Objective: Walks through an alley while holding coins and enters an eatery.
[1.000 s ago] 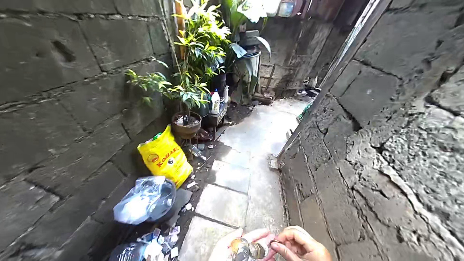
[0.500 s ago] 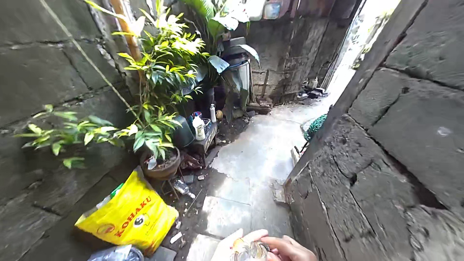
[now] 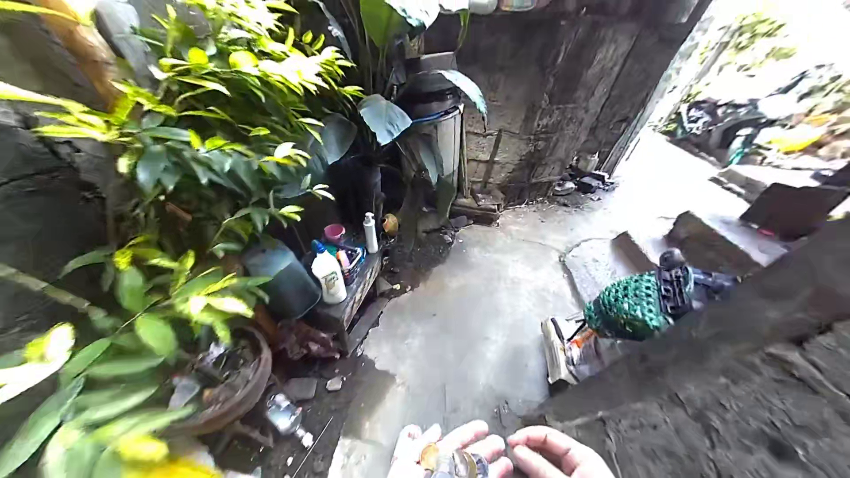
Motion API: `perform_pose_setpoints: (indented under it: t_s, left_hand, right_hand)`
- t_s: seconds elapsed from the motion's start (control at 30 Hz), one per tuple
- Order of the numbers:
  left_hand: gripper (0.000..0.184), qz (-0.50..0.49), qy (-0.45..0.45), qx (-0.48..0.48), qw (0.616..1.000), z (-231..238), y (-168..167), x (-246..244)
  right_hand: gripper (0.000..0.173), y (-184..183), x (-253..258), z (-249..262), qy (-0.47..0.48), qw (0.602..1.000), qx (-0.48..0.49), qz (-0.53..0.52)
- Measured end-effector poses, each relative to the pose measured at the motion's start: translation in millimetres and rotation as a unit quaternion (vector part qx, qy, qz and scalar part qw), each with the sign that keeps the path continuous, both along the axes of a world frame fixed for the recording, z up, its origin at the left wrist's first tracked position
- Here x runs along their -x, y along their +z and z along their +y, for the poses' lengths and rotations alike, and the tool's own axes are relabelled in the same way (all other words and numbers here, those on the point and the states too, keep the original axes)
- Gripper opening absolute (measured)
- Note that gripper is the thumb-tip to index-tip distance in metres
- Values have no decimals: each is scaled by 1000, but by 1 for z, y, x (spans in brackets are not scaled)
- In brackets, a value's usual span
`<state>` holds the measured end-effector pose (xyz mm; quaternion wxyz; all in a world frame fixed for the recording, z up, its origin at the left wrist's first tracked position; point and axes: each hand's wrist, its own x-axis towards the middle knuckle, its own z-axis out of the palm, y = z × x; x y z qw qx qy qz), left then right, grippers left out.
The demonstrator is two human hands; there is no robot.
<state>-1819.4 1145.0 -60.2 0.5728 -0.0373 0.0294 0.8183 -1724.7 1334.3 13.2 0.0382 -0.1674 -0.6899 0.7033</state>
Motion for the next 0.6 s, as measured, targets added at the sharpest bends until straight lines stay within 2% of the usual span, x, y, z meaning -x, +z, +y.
perform_pose_setpoints:
  t_s: [0.07,0.17,0.27,0.4,0.5,0.57,0.6]
  left_hand:
    - [66,19,-14,-3,1000,32,7,63]
    - [61,49,-44,-24,998,77,16,145]
    - [58,50,-63,-33,996,130,27,220]
    - [57,-2,-82,-18,996,196,30,293]
    - [58,-27,-90,6,996,252,22,346]
    - [59,-37,-82,27,996,294,20,385]
    - [59,-40,-84,36,995,318,18,405]
  right_hand:
    - [16,-2,58,22,19,989,-136,56]
    - [32,2,134,51,17,952,-297,68]
    - [34,5,205,87,-17,941,-333,59]
    - [19,8,278,145,-62,977,-204,-3]
    - [12,3,331,194,-95,989,-114,-23]
    - [10,2,366,241,-124,992,-7,-17]
    - [14,-1,382,271,-132,989,64,-11]
